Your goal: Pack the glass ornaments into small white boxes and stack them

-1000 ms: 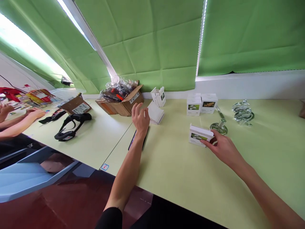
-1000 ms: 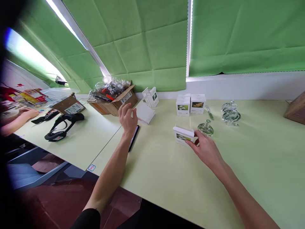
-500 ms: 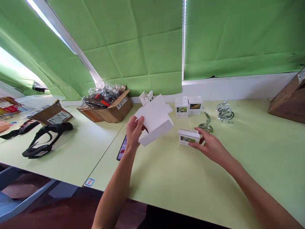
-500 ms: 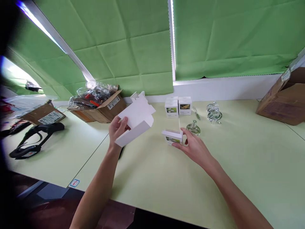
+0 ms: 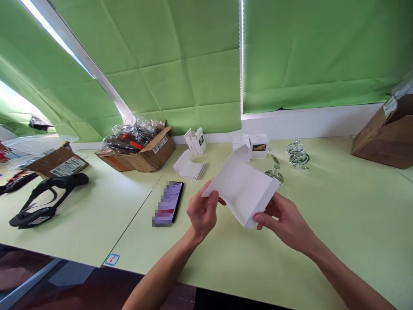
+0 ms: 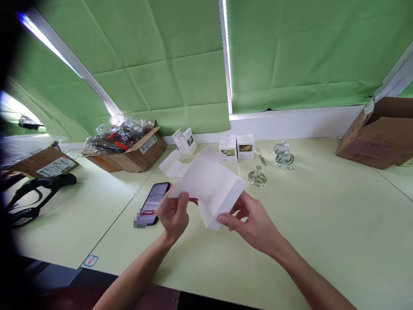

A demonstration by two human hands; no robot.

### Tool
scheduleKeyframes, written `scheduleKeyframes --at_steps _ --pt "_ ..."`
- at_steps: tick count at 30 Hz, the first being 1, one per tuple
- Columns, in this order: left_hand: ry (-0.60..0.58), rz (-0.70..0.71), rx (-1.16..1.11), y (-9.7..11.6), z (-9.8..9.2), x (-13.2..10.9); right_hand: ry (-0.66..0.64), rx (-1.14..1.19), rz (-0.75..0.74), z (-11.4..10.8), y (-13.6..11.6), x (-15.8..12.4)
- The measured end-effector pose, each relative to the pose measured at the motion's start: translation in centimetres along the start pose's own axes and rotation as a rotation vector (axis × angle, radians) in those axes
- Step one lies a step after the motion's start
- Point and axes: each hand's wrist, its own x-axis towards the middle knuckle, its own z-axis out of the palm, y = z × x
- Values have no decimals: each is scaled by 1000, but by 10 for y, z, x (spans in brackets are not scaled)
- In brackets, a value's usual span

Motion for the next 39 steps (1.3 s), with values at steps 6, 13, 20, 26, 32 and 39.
scheduleKeyframes --at_steps 6,13,20,26,32,39 --pt "-395 308 77 6 0 -2 -34 247 12 -2 2 4" --pt "-415 89 12 15 5 -10 -31 168 -10 3 4 1" --pt "-468 -156 -57 17 4 -15 68 -127 -146 13 4 -2" --pt "-395 43 136 10 4 -13 72 -237 -276 15 8 -4" --pt "-356 196 162 13 5 -18 120 -288 -372 19 12 -9" --pt "-627 -378 -589 25 0 3 156 -167 -379 5 7 -8"
